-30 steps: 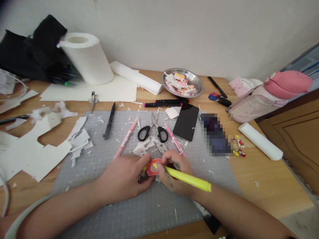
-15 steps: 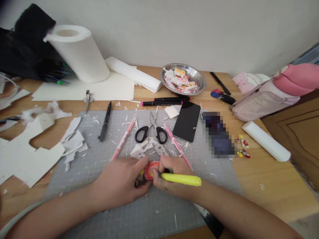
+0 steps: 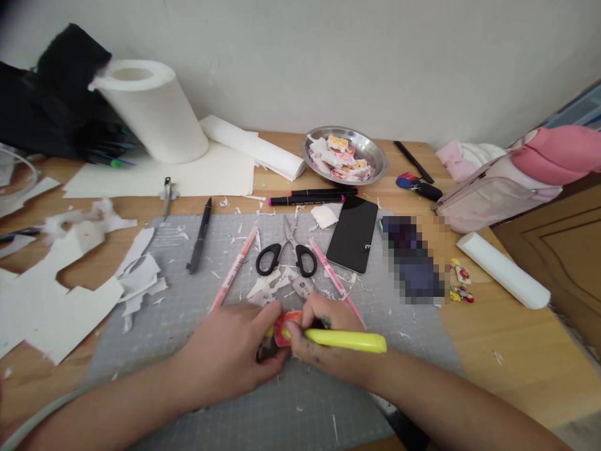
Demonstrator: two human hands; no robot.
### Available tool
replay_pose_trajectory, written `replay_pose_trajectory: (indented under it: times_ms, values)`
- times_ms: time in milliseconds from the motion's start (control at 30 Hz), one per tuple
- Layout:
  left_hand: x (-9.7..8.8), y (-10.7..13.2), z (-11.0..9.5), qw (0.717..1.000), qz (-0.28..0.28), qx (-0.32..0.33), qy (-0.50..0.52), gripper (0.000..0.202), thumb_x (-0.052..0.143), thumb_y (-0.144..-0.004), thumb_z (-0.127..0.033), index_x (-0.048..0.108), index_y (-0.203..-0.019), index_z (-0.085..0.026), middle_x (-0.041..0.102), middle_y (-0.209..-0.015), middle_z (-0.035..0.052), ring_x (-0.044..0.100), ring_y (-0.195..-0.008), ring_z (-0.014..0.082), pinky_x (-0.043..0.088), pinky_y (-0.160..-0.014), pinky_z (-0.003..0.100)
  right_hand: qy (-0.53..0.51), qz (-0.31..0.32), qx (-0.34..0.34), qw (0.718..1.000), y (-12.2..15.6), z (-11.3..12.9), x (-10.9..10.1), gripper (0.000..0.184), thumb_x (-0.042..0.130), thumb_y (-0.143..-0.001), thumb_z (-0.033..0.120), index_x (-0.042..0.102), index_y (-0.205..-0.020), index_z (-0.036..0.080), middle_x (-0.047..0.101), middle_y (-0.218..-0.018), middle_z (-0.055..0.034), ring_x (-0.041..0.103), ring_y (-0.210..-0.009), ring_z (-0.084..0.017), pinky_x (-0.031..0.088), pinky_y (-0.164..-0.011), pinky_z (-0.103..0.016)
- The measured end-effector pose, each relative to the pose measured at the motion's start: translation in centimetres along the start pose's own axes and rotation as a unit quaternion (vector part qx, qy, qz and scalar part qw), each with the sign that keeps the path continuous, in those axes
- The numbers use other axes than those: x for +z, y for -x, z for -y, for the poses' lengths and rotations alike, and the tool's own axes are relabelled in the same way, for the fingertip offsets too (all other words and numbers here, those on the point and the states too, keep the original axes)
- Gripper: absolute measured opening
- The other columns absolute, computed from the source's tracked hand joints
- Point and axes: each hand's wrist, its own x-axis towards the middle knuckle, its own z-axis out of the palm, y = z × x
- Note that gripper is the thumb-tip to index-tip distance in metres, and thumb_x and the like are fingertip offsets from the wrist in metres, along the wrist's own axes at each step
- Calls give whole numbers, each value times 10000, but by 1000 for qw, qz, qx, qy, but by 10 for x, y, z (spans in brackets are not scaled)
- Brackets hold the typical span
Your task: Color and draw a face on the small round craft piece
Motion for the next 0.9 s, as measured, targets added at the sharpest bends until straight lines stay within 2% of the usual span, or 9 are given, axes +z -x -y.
replay_pose_trajectory:
  times_ms: [333,433,533,633,767,867,900]
  values:
    - [1,0,1,1000,-18,8,-1,128,466,-793,-329,465,-854,-216,672,-691,25,654,-612,252,474,-503,320,19,2,-15,1000,-3,2,-1,254,551,-735,271,361,-579,208,432,-498,63,375,-445,-61,311,-427,-180]
    - [2,1,1,1000,-19,5,-2,137,473,-791,-335,466,-859,-216,673,-697,27,656,-624,248,470,-509,312,7,-12,6,1000,-2,1,0,252,535,-753,275,359,-585,210,428,-500,62,372,-449,-64,318,-432,-184]
    - [2,0,1,1000,-15,3,-2,142,470,-794,-336,465,-867,-215,671,-690,25,655,-623,233,459,-513,291,7,5,-10,1000,-2,0,0,257,565,-726,271,365,-578,208,430,-500,63,371,-453,-65,311,-431,-187]
    - [1,0,0,1000,-11,3,-4,148,467,-796,-342,460,-868,-213,673,-697,28,653,-623,229,450,-507,283,4,-29,2,1000,-2,0,0,268,544,-742,284,355,-568,209,408,-497,62,366,-457,-68,308,-433,-190]
    - [0,0,0,1000,-11,4,-4,137,463,-797,-342,456,-852,-216,667,-681,19,647,-606,231,442,-498,290,8,-2,-18,1000,-3,3,-1,258,544,-730,260,350,-569,209,406,-495,66,357,-444,-60,308,-427,-182]
    - [1,0,1,1000,-14,4,-4,147,456,-804,-358,453,-848,-217,660,-671,16,643,-600,231,435,-489,290,0,-29,-12,1000,-4,4,-2,254,517,-745,260,336,-573,212,423,-506,59,374,-450,-64,328,-436,-185]
    - [1,0,1,1000,-14,4,-5,149,454,-804,-360,453,-848,-217,660,-672,17,643,-601,231,431,-486,288,-1,-21,-18,1000,-4,4,-2,248,522,-739,253,341,-574,212,431,-509,58,378,-451,-63,331,-438,-185]
